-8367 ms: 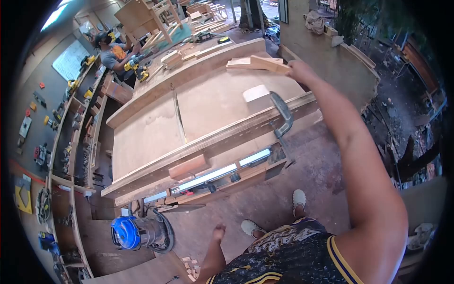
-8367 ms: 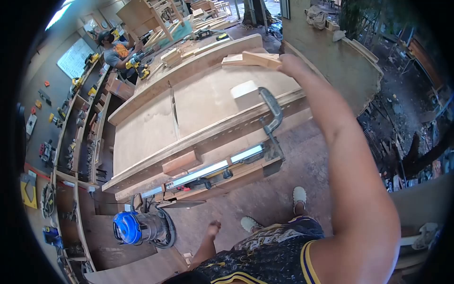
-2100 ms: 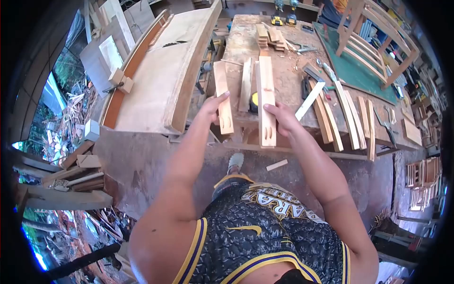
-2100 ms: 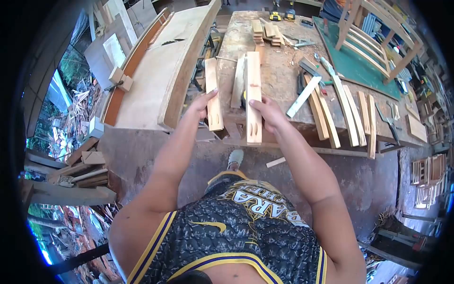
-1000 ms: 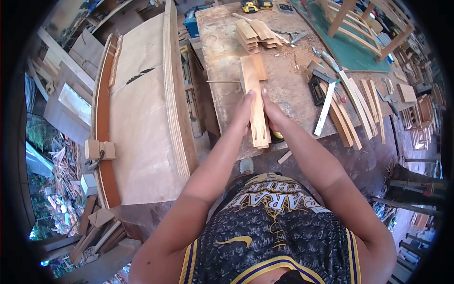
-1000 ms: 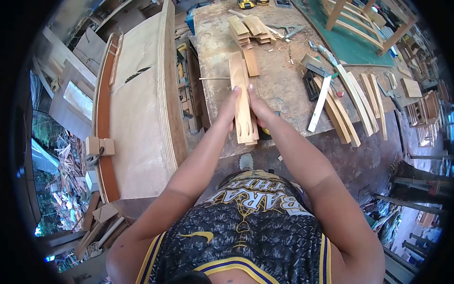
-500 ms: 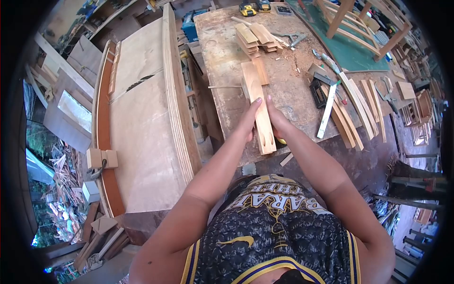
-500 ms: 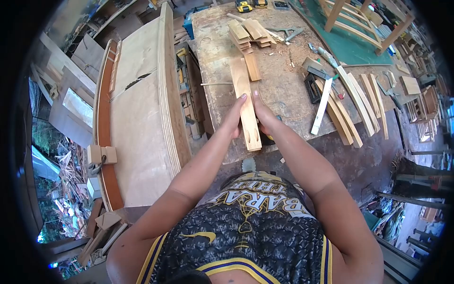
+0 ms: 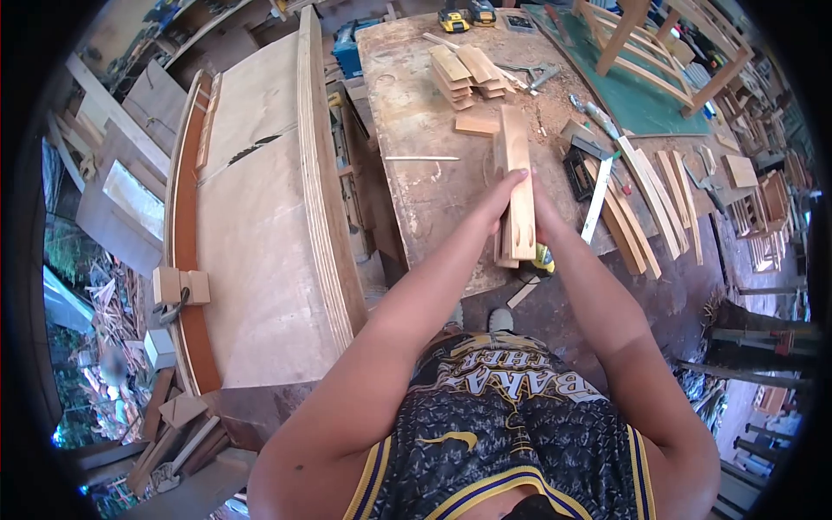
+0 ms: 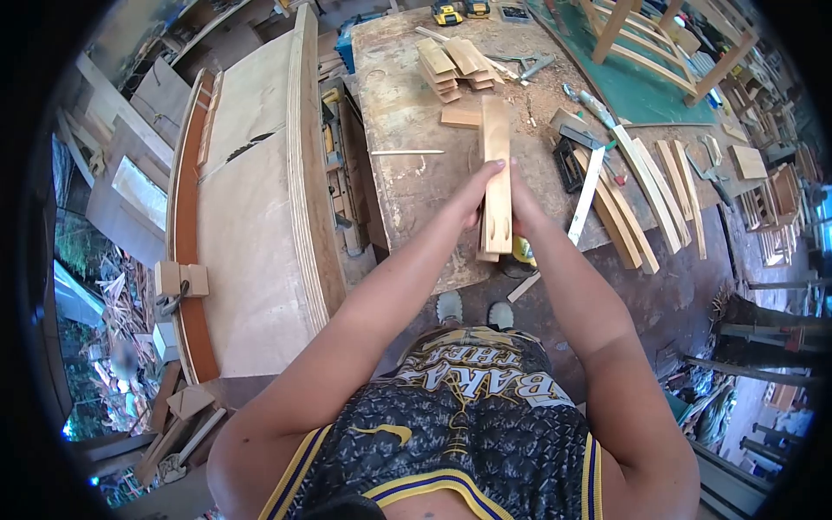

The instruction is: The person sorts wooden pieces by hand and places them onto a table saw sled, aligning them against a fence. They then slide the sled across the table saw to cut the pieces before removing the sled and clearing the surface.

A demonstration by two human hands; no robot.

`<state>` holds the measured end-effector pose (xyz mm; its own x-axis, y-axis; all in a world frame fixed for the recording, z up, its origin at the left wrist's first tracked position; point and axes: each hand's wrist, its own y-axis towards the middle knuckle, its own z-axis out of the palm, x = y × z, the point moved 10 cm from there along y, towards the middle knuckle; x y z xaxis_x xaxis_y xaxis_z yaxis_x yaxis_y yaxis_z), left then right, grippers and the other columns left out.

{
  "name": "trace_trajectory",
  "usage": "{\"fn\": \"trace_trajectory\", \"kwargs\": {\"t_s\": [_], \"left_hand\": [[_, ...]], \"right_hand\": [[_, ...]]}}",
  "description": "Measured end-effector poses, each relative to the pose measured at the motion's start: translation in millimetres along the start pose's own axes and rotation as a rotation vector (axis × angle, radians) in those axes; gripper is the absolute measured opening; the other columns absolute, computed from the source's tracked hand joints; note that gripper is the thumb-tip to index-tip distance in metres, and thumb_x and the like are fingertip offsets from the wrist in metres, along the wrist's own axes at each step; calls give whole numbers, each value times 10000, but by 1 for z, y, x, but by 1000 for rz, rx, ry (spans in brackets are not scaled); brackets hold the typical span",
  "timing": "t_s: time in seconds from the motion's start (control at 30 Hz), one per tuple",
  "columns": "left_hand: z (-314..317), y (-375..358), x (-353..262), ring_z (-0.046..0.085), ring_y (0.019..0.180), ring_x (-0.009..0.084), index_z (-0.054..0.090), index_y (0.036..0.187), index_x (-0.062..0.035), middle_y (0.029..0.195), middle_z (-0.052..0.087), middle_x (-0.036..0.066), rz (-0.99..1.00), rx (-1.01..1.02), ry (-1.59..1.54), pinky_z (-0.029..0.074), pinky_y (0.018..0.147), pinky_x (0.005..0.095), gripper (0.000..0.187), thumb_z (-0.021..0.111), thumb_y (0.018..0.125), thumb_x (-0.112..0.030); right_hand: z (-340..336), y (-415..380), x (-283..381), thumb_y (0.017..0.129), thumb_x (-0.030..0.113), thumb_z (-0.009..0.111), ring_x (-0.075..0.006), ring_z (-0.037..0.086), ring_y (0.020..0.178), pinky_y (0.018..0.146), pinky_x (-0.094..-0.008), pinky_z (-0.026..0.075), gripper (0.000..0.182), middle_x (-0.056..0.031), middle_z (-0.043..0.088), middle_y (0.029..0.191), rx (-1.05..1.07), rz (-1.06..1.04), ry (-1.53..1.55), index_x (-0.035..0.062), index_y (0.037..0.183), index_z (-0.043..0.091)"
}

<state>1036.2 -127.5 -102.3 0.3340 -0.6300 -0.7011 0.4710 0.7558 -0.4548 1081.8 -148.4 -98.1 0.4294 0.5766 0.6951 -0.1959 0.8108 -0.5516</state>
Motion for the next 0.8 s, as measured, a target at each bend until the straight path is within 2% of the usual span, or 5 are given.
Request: {"fn": "trace_trajectory", "kwargs": {"t_s": [0.2,0.3,0.4,0.53,0.8], "left_hand": [[14,18,-4,653,982,235,581,1252,-59,1096,659,137,-165,89,134,561,823,388,607,578,906,-557],[6,10,-11,650,989,219,589,1259,-63,1109,665,114,-30,-31,130,548,838,375,615,502,951,-588],[-5,7,1,660,936,194,613,1244,-67,1114,677,100,23,-56,46,552,815,361,667,539,913,-641],[-11,-23,16,635,1020,194,557,1331,-92,1172,647,96,68,-61,65,530,868,390,683,446,957,-654],[-30,-186,-17,343,1432,260,319,1520,-82,1548,358,165,345,-218,534,309,1154,393,687,547,991,-456]], "right_hand": [[-68,14,26,992,643,349,-281,624,1104,1013,-402,440,725,-180,653,1184,-151,10,-265,34,1337,538],[-61,-64,75,854,598,634,-367,574,1211,1035,-421,428,781,-258,600,1274,-261,-474,-1226,-5,1340,541],[-54,-109,11,649,439,854,-404,441,1312,1081,-450,391,980,-244,474,1387,-103,-466,-1677,53,1431,406],[-51,-105,24,617,205,839,-401,532,1089,960,-467,449,805,-211,551,1157,-79,-732,-1671,72,1327,484],[-60,-100,97,833,176,713,-424,383,1342,1127,-479,313,643,-271,416,1425,-316,-1126,-1523,-10,1387,446]]}}
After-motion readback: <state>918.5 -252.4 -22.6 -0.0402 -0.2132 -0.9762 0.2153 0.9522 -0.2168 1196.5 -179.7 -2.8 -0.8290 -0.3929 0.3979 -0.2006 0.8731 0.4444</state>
